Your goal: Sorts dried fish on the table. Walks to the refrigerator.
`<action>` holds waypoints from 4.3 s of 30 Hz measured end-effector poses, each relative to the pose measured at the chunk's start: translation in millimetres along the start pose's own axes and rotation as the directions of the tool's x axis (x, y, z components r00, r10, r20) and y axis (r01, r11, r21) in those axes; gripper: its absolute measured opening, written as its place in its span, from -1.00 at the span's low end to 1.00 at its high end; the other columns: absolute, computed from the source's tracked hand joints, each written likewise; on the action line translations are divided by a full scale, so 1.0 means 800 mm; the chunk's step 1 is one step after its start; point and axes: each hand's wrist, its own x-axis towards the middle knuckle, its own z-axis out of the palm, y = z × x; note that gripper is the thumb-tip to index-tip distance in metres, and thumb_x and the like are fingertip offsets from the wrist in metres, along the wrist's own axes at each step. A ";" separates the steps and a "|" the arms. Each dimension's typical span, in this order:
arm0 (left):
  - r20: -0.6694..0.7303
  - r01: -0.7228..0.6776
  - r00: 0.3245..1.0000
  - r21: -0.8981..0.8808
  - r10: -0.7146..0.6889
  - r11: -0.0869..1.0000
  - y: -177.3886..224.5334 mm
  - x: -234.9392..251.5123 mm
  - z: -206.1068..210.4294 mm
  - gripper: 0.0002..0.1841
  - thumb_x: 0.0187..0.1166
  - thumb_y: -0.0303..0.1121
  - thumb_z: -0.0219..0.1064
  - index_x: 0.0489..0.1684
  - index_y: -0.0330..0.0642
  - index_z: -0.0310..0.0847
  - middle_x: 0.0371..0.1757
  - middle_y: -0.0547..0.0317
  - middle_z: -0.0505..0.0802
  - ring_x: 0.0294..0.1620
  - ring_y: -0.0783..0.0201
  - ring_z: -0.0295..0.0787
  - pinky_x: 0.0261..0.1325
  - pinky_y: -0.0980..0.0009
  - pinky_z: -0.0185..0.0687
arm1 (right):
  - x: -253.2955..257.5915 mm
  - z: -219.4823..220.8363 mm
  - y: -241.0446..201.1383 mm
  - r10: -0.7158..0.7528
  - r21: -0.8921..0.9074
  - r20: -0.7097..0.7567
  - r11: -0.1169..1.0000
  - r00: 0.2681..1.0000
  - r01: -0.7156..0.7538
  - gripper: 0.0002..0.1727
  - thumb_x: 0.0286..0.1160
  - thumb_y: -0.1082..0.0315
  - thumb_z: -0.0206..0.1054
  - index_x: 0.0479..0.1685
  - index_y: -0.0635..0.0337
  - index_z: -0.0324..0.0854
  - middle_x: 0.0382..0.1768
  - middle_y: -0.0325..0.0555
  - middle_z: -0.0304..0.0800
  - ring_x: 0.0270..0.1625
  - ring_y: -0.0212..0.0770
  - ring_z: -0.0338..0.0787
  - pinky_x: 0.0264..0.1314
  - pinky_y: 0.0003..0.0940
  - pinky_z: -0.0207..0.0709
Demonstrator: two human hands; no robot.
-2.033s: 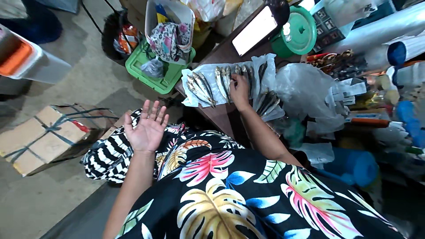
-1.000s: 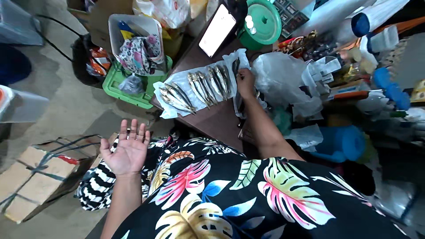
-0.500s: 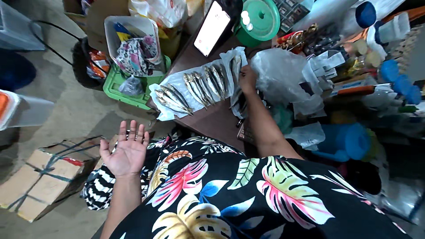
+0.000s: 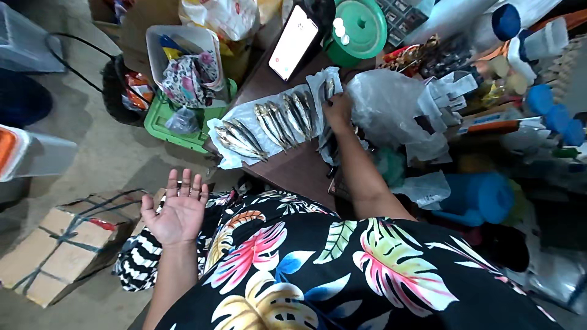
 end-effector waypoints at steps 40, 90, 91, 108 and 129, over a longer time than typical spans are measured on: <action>-0.005 0.007 1.000 -0.044 -0.007 0.999 -0.004 0.001 -0.005 -0.08 0.66 0.28 -0.82 0.75 0.03 0.20 0.69 0.06 0.49 0.63 0.07 0.49 0.59 0.07 0.43 | -0.131 0.077 -0.076 -0.487 0.084 0.196 0.873 0.851 0.480 -0.55 0.59 0.23 0.36 0.34 0.35 0.59 0.23 0.25 0.73 0.19 0.16 0.81 0.20 0.13 0.70; -0.055 0.034 0.998 0.070 -0.030 0.997 -0.010 -0.007 0.016 -0.13 0.70 0.25 -0.78 0.58 0.09 0.37 0.39 0.16 0.78 0.37 0.11 0.75 0.42 0.09 0.61 | -0.008 -0.010 0.005 -0.150 0.133 -0.011 0.980 0.989 0.150 -0.68 0.68 0.35 0.27 0.20 0.39 0.72 0.23 0.29 0.77 0.36 0.18 0.74 0.52 0.09 0.53; -0.057 0.033 0.998 0.068 -0.029 0.997 -0.010 -0.007 0.015 -0.13 0.70 0.25 -0.78 0.57 0.09 0.38 0.38 0.16 0.78 0.36 0.12 0.75 0.42 0.09 0.61 | -0.008 -0.006 0.001 -0.155 0.110 0.015 0.982 0.988 0.153 -0.68 0.68 0.32 0.28 0.17 0.40 0.72 0.23 0.29 0.76 0.36 0.20 0.73 0.50 0.11 0.53; -0.091 0.062 0.994 0.073 -0.055 0.995 -0.013 0.004 0.028 -0.12 0.68 0.24 -0.82 0.61 0.10 0.34 0.43 0.12 0.73 0.39 0.11 0.72 0.42 0.09 0.60 | -0.033 -0.030 0.050 0.083 0.763 0.193 0.614 0.978 -0.202 -0.63 0.68 0.24 0.36 0.32 0.27 0.63 0.03 -0.05 0.75 -0.25 -0.37 0.71 -0.25 -0.47 0.63; -0.071 0.012 0.997 0.118 -0.003 0.993 -0.012 -0.026 0.025 -0.17 0.73 0.19 -0.74 0.64 0.04 0.34 0.53 0.09 0.64 0.50 0.09 0.62 0.52 0.06 0.50 | -0.125 0.044 -0.054 -0.334 0.607 0.353 0.792 0.874 0.058 -0.63 0.62 0.28 0.40 0.29 0.30 0.63 -0.04 0.04 0.84 -0.20 -0.20 0.82 -0.10 -0.23 0.73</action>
